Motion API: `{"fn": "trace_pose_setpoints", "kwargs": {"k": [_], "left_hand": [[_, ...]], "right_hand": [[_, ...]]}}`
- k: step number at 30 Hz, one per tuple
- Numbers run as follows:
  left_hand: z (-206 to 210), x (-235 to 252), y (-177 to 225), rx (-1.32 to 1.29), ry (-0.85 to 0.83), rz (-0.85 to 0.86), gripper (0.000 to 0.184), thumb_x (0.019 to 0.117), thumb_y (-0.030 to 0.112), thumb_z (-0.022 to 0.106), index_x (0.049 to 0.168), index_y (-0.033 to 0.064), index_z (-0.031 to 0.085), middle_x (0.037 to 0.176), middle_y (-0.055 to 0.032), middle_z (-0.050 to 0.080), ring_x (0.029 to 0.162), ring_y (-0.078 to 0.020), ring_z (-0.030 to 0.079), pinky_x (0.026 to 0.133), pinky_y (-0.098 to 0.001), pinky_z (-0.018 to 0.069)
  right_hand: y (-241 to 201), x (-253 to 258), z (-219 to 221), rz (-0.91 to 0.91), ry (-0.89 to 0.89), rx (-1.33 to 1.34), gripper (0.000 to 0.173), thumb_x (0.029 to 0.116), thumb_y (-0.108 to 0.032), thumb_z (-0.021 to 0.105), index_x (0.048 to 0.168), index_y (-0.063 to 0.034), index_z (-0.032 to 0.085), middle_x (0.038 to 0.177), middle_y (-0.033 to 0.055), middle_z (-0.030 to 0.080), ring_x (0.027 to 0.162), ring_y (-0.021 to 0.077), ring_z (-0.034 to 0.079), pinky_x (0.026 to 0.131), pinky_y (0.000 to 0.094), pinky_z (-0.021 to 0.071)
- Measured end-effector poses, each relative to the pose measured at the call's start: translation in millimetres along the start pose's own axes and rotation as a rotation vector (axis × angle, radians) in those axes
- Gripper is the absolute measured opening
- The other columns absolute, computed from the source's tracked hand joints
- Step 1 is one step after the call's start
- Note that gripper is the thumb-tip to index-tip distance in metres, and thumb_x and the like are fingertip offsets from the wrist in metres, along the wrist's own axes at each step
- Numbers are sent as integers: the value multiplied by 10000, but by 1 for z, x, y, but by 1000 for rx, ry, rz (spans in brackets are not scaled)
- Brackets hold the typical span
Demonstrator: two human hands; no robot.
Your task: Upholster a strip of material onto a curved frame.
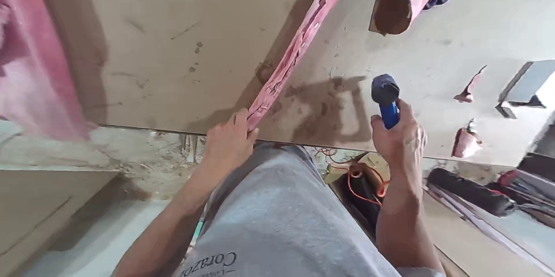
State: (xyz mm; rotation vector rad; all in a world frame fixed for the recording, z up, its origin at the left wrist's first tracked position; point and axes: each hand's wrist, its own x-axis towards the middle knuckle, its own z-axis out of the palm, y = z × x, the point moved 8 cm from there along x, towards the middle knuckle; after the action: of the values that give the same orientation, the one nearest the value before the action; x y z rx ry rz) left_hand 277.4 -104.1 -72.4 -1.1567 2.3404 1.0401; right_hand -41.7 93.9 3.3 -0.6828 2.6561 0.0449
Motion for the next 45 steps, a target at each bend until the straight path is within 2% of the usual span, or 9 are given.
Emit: {"fn": "trace_pose_setpoints", "kwargs": {"k": [6,11,19,23,25,32,38,40,45], "left_hand": [[-12,-6,20,-1112,-232,123,433,1100,326,320,1356,44,526,895,-8,659,616,-92,623,564,-271,583],[-13,-8,62,-1762,-551,143,986,893,861,347,1454,65,505,814,-31,635,549,-126,573,515,-274,534],[-1,-4,82,-1628,-431,202,984,912,853,283,1469,66,478,831,-28,642,571,-117,579,529,-263,533],[-6,-8,78,-1320,-262,215,639,963,377,665,1452,33,439,814,11,626,538,-82,569,514,-248,545],[-2,-20,68,-1187,-258,196,647,922,284,694,1455,28,432,813,19,628,546,-82,572,519,-256,549],[26,-84,-13,-811,-342,128,757,831,441,735,1431,48,491,946,18,704,731,-44,658,627,-252,580],[-33,-22,40,-883,-155,406,885,967,621,563,1556,-5,351,1418,-107,597,1202,-178,637,998,-390,564],[-75,29,92,-879,42,499,610,1060,384,443,1560,41,377,1435,-106,588,1176,-190,653,973,-403,581],[-131,83,166,-935,280,392,581,988,165,687,1507,180,428,1153,-86,701,746,-202,728,595,-362,647]], "right_hand": [[52,44,50,4,100,148,750,951,-285,648,1595,-70,329,1363,355,543,1262,543,529,1029,701,415],[59,44,55,-10,144,199,732,948,-282,646,1591,-92,352,1355,347,546,1252,542,534,986,698,439],[64,45,57,-14,148,190,733,938,-274,664,1592,-126,367,1359,302,565,1250,498,556,976,658,470],[48,36,26,-101,297,309,624,950,-295,631,1530,-120,485,1479,302,483,1348,513,469,1087,697,363],[12,42,13,-138,261,612,550,1016,-323,556,1517,-109,483,1452,186,542,1259,325,588,1019,539,507],[-160,128,84,123,-443,1962,452,1099,-414,397,1229,-19,575,973,139,715,826,244,718,746,414,626],[-197,99,10,-7,-387,1838,377,1099,-282,480,1391,-47,441,1044,156,708,854,277,742,721,422,651],[-215,94,-24,-96,-301,1673,407,1065,-233,563,1407,-38,461,1075,166,719,869,289,747,711,433,655],[-233,99,-89,-315,-9,1474,487,944,-240,729,1349,-42,545,1048,116,718,896,194,733,787,387,638]]}}
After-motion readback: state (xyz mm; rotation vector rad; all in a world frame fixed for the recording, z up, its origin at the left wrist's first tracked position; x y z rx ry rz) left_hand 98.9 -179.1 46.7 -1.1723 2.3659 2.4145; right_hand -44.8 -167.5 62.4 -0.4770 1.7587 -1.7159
